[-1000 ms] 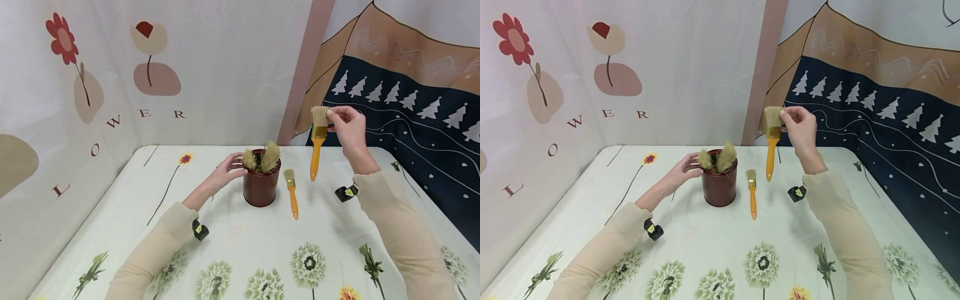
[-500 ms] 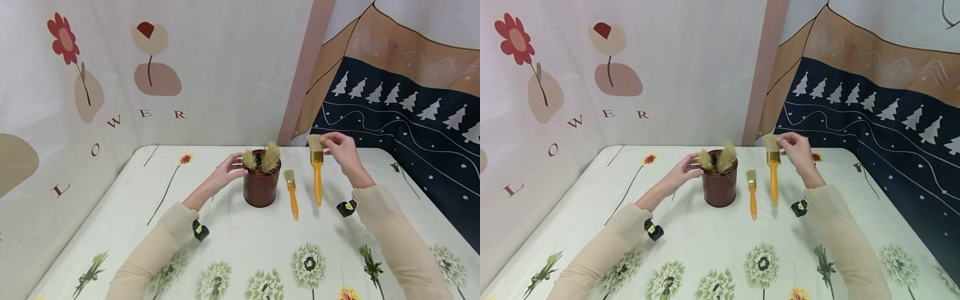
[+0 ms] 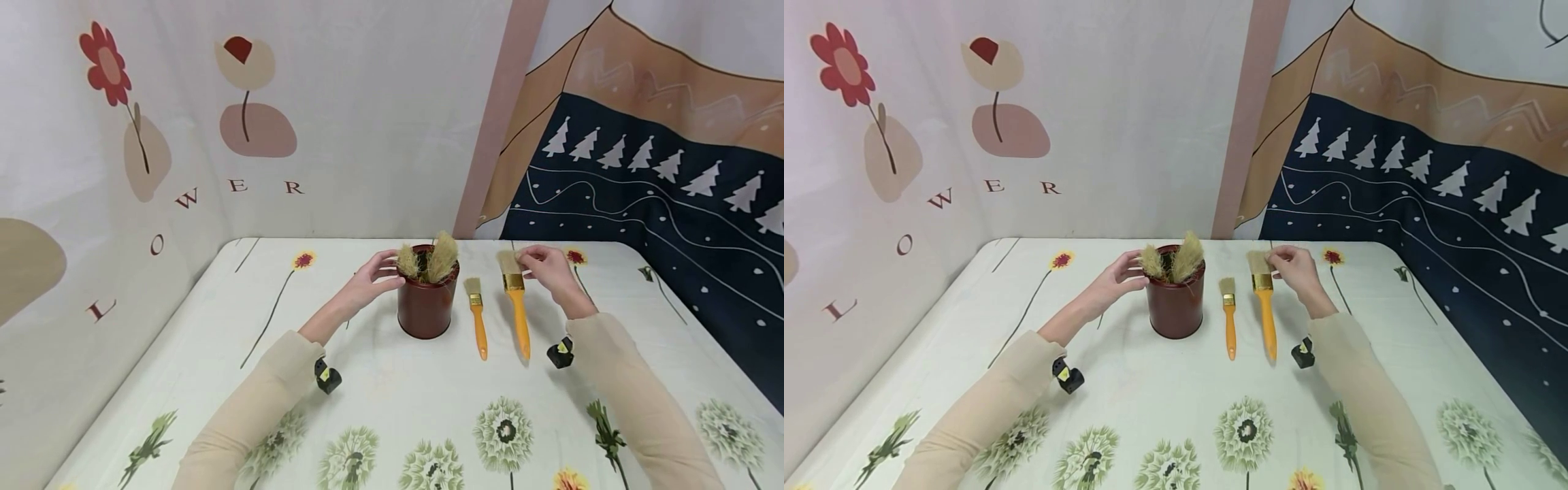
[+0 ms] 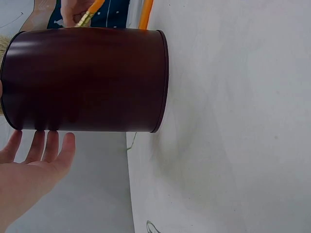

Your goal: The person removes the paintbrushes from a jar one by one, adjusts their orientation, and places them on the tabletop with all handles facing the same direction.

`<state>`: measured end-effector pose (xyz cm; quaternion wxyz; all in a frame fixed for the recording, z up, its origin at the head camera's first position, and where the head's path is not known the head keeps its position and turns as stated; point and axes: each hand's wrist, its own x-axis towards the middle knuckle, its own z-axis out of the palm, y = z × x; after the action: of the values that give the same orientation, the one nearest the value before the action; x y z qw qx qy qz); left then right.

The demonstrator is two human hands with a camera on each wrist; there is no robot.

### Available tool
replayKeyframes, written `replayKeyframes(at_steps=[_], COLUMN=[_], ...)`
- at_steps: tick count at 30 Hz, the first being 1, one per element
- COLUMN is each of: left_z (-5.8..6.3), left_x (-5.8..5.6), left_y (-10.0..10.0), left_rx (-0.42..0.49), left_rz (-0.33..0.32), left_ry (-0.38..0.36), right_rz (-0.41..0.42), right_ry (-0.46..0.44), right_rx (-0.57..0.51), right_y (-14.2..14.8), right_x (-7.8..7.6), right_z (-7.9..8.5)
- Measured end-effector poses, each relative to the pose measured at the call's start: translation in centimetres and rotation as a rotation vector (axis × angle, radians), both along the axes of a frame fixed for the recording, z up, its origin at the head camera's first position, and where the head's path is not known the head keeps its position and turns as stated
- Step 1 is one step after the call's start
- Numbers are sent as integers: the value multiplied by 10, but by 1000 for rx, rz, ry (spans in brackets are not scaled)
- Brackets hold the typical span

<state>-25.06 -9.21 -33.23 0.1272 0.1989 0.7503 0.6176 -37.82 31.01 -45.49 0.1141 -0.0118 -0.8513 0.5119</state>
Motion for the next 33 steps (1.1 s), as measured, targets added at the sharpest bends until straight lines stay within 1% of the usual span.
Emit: replayKeyframes(at_steps=[2, 5, 7, 9, 10, 11, 12, 14, 16, 17, 19, 22, 24, 25, 29, 31, 32, 33], left_z=[-6, -15, -21, -21, -21, -21, -21, -21, -21, -21, -21, -21, -21, -21, -23, -23, -22, -21], left_x=[-5, -12, -16, -16, -16, -16, -16, -16, -15, -15, -15, -15, -16, -16, -17, -17, -17, -17], left_y=[-1, -1, -2, -1, -1, -1, -1, -1, -1, -1, -1, -2, -2, -2, -2, -2, -2, -2], left_rx=[3, 6, 9, 13, 15, 16, 15, 11, 7, 6, 6, 3, -3, -7, -12, -5, 0, 7], left_rz=[2, 9, 14, 17, 18, 19, 20, 21, 22, 22, 23, 21, 20, 20, 21, 17, 15, 11], left_ry=[4, 10, 16, 18, 19, 20, 20, 21, 20, 19, 20, 19, 19, 18, 12, 7, 4, 1], right_rz=[19, 59, 87, 71, 70, 65, 53, 35, 32, 29, 10, 6, 39, 52, 41, 14, 2, 7], right_ry=[-4, -51, -78, -122, -128, -135, -138, -147, -139, -139, -167, -208, -226, -241, -298, -333, -344, -354], right_rx=[-28, -103, -114, -141, -129, -118, -73, -20, 47, 66, 75, 75, 80, 72, 37, 41, 55, 69], right_y=[-5, -20, -31, -38, -38, -35, -34, -27, -22, -20, -20, -24, -26, -29, -44, -54, -56, -57], right_x=[8, 30, 48, 55, 54, 48, 44, 30, 19, 15, 11, 15, 20, 26, 47, 59, 61, 64], right_z=[5, 27, 45, 52, 50, 43, 37, 19, 6, 1, -3, 1, 4, 11, 38, 52, 55, 57])
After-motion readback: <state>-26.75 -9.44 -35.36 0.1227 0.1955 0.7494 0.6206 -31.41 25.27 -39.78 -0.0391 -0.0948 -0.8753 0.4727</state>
